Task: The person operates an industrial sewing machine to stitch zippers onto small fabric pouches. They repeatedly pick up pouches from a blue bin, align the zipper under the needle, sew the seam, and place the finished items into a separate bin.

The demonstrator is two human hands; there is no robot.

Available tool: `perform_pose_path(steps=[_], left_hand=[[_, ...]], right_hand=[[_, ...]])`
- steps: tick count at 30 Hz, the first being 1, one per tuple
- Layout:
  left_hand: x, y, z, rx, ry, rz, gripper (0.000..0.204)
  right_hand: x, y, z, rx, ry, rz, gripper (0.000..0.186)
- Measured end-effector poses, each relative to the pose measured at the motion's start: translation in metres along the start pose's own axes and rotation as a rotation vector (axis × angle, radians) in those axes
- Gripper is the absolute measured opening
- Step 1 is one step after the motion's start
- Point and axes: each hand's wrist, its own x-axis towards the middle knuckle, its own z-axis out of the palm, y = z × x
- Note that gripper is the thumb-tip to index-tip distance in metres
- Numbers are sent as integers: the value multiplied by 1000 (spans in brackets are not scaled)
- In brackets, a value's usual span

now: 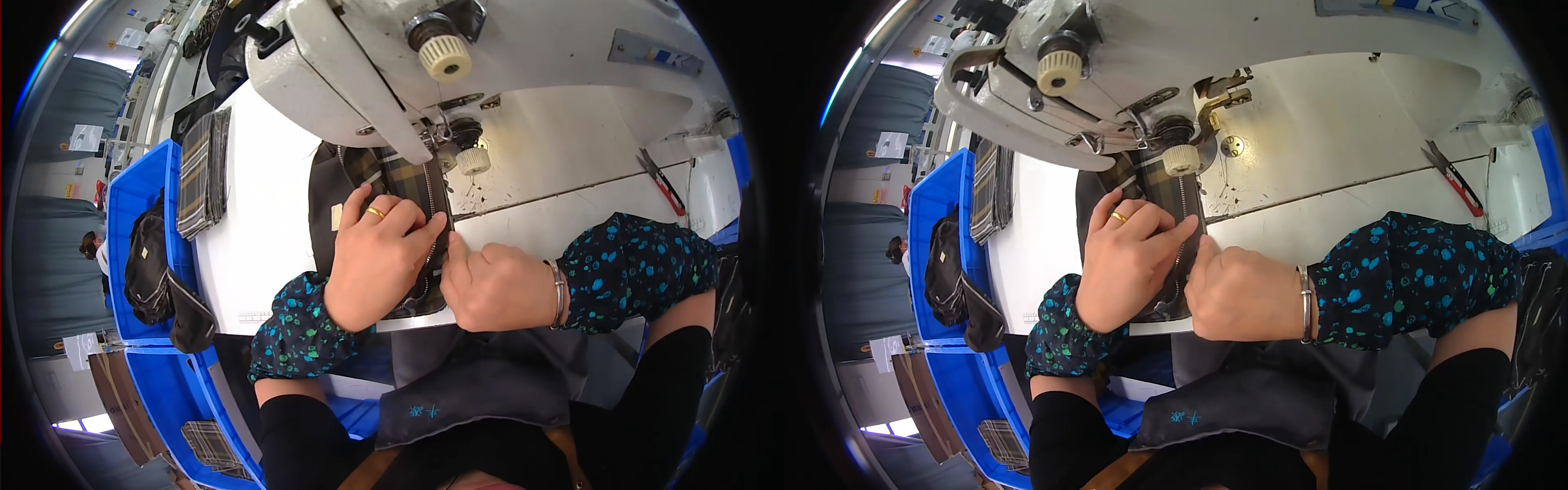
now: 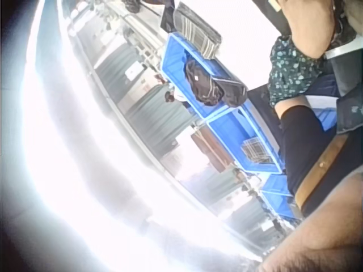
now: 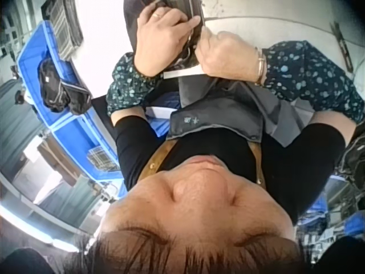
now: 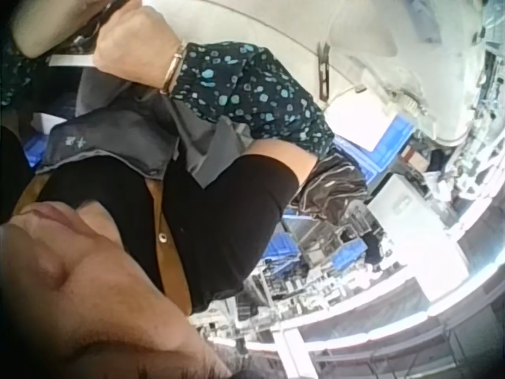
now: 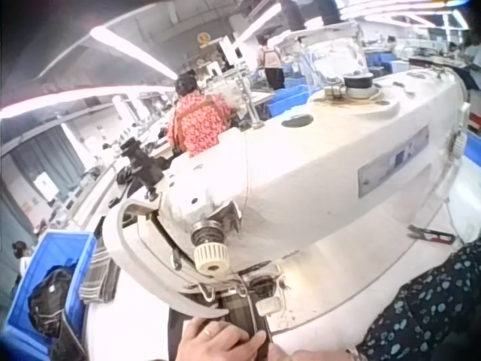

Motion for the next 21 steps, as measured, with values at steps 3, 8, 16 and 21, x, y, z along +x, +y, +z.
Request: perform_pose_path(steps=[3, 8, 16, 21], left_hand=[[1, 0, -2, -35, -8, -12, 36], [2, 1, 0, -59, -3, -26, 36], [1, -2, 4, -57, 6, -18, 34], [13, -14, 9, -63, 38, -35, 37]], right_hand=[[0, 2, 0, -3, 8, -19, 36], [1, 3, -2, 16, 6, -44, 38], [1, 2, 1, 35, 20, -42, 40], [2, 11, 15, -4, 22, 12, 38]])
